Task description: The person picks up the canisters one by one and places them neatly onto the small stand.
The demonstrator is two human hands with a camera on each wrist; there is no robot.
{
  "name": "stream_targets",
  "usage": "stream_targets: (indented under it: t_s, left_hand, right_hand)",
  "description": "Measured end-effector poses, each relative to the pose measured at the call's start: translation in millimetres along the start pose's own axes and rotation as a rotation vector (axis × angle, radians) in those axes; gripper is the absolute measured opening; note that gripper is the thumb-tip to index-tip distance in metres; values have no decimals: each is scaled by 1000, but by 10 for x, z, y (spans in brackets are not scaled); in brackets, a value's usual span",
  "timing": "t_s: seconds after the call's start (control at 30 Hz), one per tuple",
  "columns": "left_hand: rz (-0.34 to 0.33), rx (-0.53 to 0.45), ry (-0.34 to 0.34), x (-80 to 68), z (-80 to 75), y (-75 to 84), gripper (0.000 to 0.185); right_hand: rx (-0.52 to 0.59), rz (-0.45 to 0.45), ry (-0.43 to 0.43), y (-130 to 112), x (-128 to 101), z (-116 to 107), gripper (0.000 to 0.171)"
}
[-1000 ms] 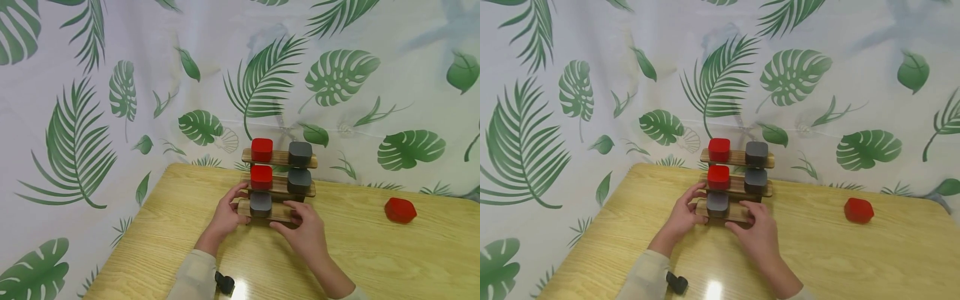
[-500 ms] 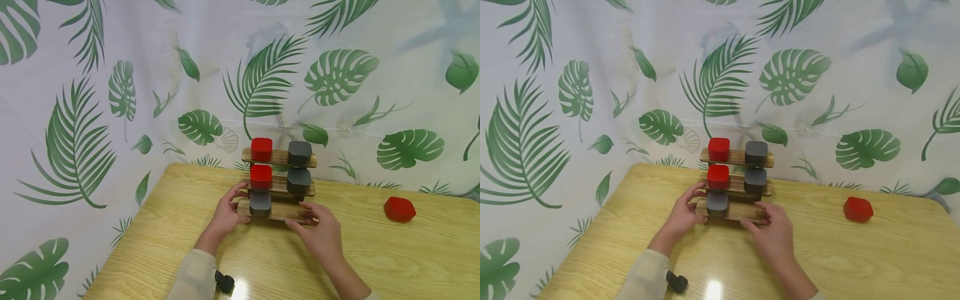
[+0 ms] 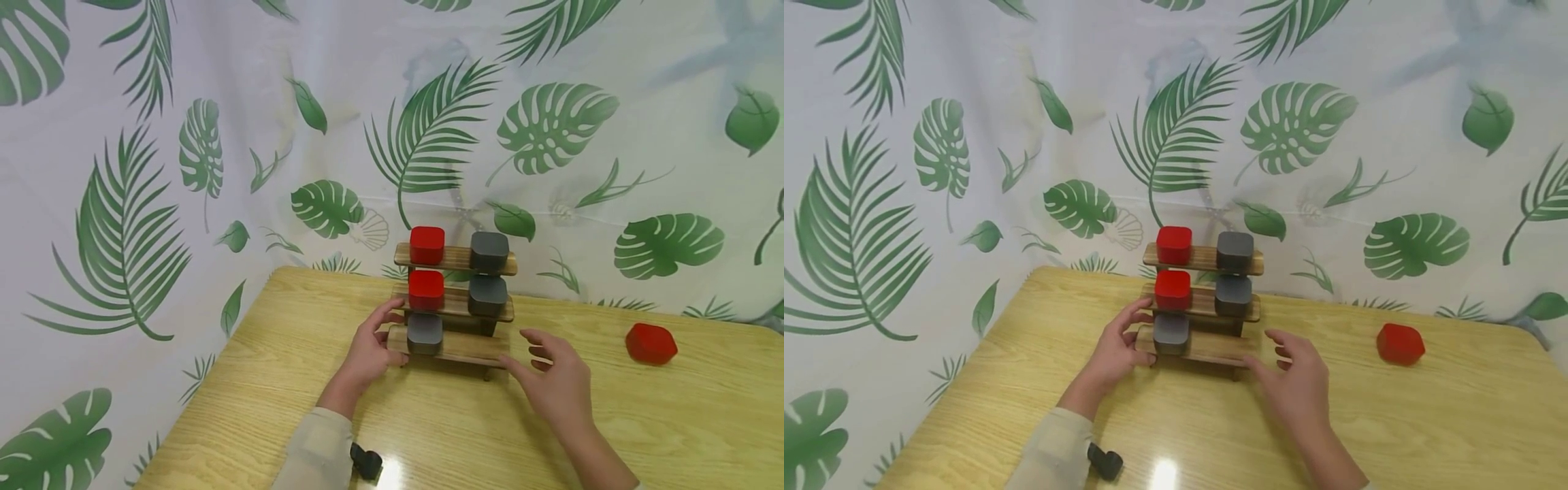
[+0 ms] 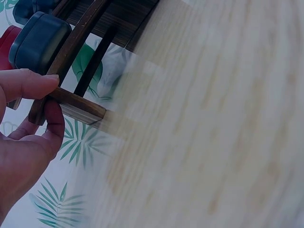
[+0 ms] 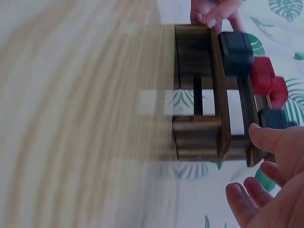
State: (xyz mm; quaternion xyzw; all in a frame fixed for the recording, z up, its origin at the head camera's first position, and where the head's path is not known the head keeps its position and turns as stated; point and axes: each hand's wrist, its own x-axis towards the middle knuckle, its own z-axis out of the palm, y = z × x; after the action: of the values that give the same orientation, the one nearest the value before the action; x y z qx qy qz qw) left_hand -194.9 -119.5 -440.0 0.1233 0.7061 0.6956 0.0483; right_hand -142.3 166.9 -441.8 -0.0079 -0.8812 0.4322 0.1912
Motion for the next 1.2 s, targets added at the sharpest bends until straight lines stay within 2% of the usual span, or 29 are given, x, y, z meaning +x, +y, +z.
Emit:
stream_targets:
  t_s: [0.13,0.37,0.47,0.67,0.83,1.0,1.1,1.2]
  left_hand:
    - [-6,0,-5,7,-5,-26,93]
    - [-7,-2,8,113,-37,-290,99]
    - [1,1,13,126,-41,-324,100]
    - [2,5,21,135,-45,-338,100]
    - [-1,-17,18,137,-48,-336,101]
    - [-5,-22,12,65,-20,-150,96]
    - [-1,-18,12,73,-24,-172,96]
    - [2,-10,17,122,-42,-282,98]
  right_hand:
    - [-41,8,15,104,16,-84,50]
    - [-106,12,39,233,61,-283,52]
    - [-138,9,47,300,91,-373,52]
    - [-193,-14,78,452,166,-522,51]
    - [-217,31,96,545,208,-629,52]
    - [-271,76,96,659,254,-715,54]
    - [-280,89,110,732,277,-771,54]
    - [-269,109,130,815,311,-835,56]
